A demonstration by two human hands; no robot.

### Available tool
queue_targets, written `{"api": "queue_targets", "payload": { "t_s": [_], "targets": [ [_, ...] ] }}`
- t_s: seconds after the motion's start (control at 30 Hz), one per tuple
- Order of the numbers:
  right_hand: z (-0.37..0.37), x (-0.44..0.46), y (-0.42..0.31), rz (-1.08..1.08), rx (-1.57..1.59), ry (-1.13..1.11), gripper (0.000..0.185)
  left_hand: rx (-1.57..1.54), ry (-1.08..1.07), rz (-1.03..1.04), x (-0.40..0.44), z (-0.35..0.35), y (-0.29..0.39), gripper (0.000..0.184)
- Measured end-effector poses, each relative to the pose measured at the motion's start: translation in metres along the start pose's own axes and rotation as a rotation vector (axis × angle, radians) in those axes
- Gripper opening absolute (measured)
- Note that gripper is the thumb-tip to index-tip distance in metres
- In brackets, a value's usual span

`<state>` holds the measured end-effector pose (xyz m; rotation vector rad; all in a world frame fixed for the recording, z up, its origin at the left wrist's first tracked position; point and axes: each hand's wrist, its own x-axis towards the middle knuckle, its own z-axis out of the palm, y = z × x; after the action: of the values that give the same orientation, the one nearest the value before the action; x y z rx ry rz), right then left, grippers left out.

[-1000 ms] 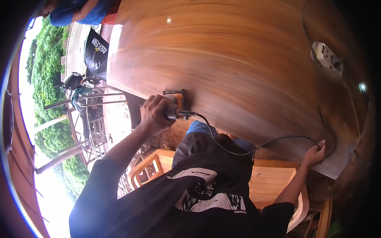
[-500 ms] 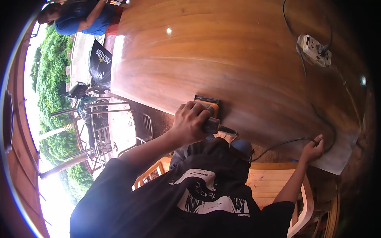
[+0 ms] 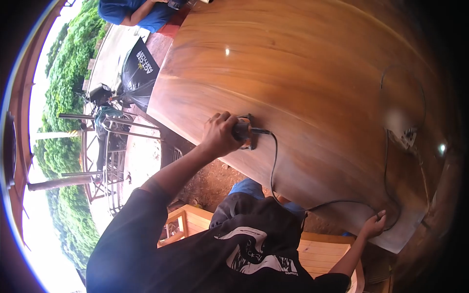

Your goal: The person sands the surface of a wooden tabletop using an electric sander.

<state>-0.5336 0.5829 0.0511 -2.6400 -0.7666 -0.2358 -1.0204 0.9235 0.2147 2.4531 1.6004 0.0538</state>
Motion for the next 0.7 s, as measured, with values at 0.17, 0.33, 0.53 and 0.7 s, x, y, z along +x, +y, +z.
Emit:
{"api": "queue_targets", "payload": {
  "t_s": [0.17, 0.33, 0.53, 0.7],
  "targets": [
    [-0.002, -0.011, -0.053, -0.119, -0.003, 0.023, 0.050, 0.043, 0.135, -0.067, -0.001, -0.010, -0.068, 0.033],
    [-0.006, -0.027, -0.122, -0.146, 0.075, 0.019, 0.049, 0.057, 0.186, -0.140, -0.008, -0.021, -0.127, 0.033],
    [0.000, -0.054, -0.193, -0.198, 0.129, -0.023, 0.048, 0.068, 0.180, -0.214, -0.011, -0.035, -0.199, 0.033],
    [0.006, -0.078, -0.244, -0.146, 0.110, -0.153, 0.045, 0.062, 0.166, -0.276, -0.008, -0.046, -0.261, 0.035]
  ]
}}
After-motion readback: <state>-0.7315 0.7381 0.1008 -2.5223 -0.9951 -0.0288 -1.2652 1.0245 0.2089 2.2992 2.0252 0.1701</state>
